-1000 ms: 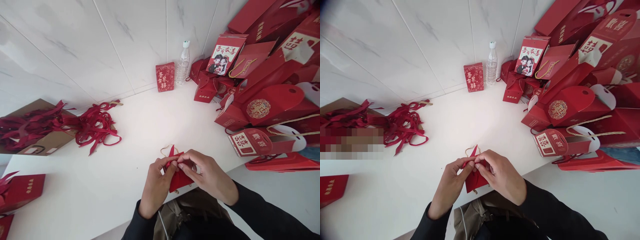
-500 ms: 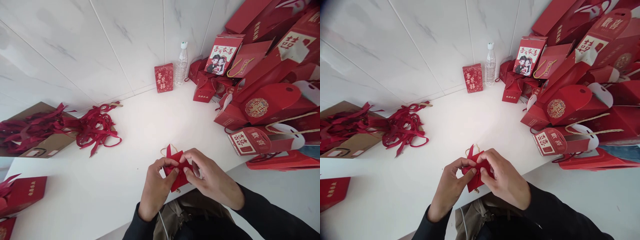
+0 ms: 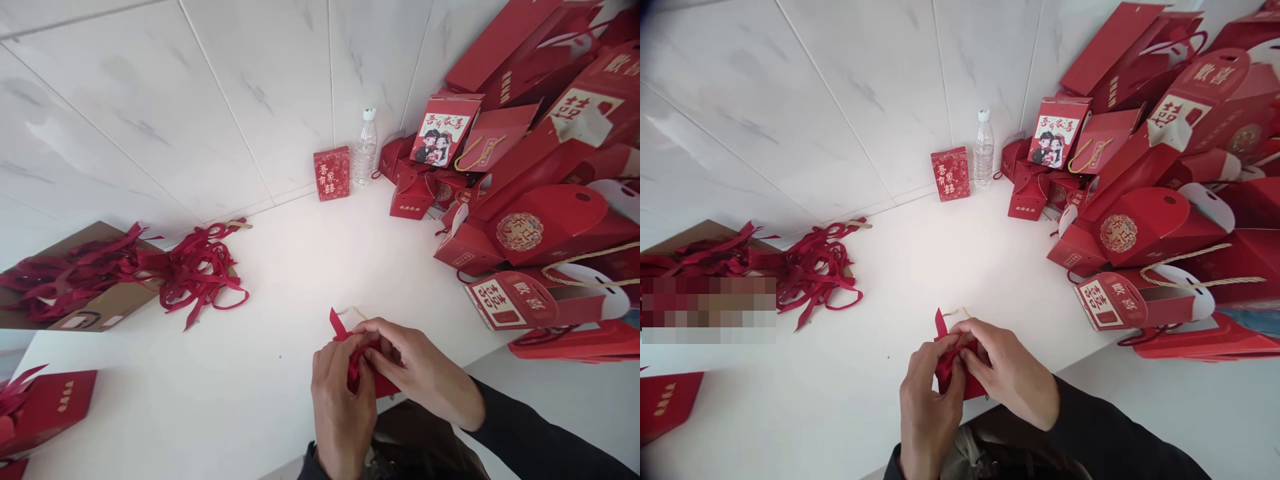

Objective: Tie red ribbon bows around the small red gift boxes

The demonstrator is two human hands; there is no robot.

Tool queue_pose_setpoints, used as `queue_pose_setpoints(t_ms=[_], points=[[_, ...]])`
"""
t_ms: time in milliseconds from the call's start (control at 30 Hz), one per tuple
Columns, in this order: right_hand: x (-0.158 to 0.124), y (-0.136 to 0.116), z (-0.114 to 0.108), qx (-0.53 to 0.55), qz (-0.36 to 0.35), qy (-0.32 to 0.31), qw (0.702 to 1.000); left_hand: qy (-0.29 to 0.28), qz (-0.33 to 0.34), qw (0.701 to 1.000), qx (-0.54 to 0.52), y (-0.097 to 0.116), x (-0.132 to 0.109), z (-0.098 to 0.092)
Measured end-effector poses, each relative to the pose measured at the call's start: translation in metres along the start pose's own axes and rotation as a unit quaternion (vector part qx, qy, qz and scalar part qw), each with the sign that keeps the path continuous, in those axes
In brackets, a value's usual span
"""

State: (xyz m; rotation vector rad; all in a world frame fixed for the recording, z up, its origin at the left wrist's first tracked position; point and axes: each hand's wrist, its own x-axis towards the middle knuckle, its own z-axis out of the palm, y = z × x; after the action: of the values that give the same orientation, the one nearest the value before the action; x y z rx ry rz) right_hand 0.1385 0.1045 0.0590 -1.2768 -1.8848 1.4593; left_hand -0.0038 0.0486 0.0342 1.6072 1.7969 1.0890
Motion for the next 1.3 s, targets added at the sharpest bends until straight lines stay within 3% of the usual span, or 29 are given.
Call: queue_pose_setpoints(t_ms=[467, 733, 900, 1033, 1300], points=[[-0.003, -0.003, -0.006, 0.02, 0.005, -0.011, 1.0, 0.072, -0.001, 0.997, 0.041, -0.003, -0.006, 0.016], [0.004, 0.002, -0.016, -0.026, -0.005, -0.043, 0.999, 0.174, 0.052, 0.983, 0.025, -0.012, -0.009, 0.015], [0.003, 0.0, -0.016, -0.086, -0.034, -0.018, 0.996, 0.103, 0.047, 0.994, 0.003, -0.01, -0.011, 0.007], [0.001, -0.003, -0.014, -0.115, -0.044, 0.004, 0.992, 0.086, 0.042, 0.995, 0.002, -0.009, -0.013, 0.001], [0.0, 0.006, -0.018, -0.137, -0.017, 0.036, 0.99, 0.025, -0.041, 0.999, -0.017, -0.007, -0.016, -0.01]])
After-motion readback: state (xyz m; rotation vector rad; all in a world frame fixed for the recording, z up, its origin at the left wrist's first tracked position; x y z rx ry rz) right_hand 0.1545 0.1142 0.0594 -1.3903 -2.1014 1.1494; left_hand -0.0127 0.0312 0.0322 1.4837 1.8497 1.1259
